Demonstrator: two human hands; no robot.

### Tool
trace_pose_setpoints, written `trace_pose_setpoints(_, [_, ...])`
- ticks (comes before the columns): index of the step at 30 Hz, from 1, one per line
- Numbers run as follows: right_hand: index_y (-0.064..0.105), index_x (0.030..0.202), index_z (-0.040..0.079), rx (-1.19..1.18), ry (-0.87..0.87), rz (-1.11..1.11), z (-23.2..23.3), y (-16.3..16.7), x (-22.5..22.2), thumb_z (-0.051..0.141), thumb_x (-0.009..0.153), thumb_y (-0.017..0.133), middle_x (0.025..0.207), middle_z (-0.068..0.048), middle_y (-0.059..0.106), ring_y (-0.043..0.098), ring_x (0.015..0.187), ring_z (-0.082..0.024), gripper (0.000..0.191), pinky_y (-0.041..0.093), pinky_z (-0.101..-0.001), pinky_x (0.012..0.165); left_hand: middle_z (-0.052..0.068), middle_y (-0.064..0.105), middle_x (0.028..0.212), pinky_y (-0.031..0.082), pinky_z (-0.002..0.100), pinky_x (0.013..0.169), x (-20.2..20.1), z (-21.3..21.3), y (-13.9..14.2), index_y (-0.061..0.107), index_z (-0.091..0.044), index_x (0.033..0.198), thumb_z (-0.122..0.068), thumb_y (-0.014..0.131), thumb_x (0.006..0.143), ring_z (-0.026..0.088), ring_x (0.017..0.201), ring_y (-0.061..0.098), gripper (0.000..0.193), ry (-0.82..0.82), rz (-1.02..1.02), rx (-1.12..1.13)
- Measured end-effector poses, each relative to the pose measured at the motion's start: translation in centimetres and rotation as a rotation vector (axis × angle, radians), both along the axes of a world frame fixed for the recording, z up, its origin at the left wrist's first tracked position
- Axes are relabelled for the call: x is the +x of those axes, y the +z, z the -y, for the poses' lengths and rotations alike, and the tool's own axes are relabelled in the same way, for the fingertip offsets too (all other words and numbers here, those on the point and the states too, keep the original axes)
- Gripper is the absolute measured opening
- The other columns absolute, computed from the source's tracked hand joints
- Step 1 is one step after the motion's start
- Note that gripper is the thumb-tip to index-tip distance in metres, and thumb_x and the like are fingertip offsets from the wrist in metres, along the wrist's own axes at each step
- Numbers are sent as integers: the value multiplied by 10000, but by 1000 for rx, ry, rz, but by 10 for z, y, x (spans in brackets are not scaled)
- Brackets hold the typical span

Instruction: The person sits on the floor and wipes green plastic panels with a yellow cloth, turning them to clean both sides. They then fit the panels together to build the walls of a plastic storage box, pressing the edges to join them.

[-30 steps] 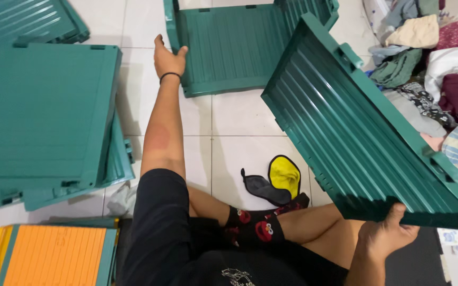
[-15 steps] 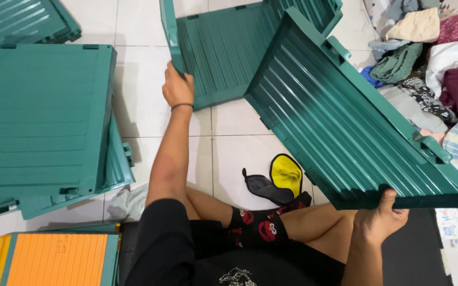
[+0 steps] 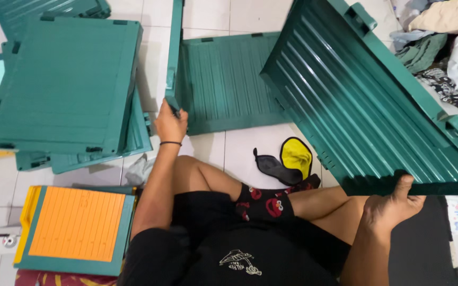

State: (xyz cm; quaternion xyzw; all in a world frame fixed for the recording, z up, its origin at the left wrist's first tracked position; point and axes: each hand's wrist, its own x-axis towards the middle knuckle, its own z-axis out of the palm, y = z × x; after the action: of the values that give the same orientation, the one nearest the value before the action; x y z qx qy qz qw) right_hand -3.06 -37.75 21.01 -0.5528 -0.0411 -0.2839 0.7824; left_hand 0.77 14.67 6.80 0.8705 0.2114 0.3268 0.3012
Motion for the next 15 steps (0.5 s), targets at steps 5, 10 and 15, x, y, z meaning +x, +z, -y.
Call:
trace_pose_setpoints(5, [614, 1311, 0, 6, 36, 6, -15, 10, -1, 262, 1058, 808, 1269, -64, 675, 644, 1116, -160, 413, 519, -308, 1048, 156, 733, 826, 559, 482, 709, -53, -32, 0, 599, -41, 1121, -157, 775, 844, 382, 759, 716, 348, -44, -153, -141])
trace_pose_setpoints(10, [613, 1321, -7, 37, 26, 9, -41, 16, 14, 214, 1089, 815, 1180, -76, 664, 630, 1074, -171, 378, 493, -312, 979, 128, 752, 826, 578, 407, 678, -84, -35, -1, 634, -45, 1108, -140, 770, 880, 283, 740, 754, 282, -35, -47, -279])
trace_pose_setpoints(15, [567, 1299, 37, 39, 45, 57, -84, 6, 59, 183, 1064, 777, 1208, -69, 662, 638, 1114, -181, 347, 541, -356, 1059, 165, 769, 968, 575, 397, 797, -89, -13, 22, 641, -39, 1276, -203, 782, 946, 279, 868, 757, 394, 6, -173, -494])
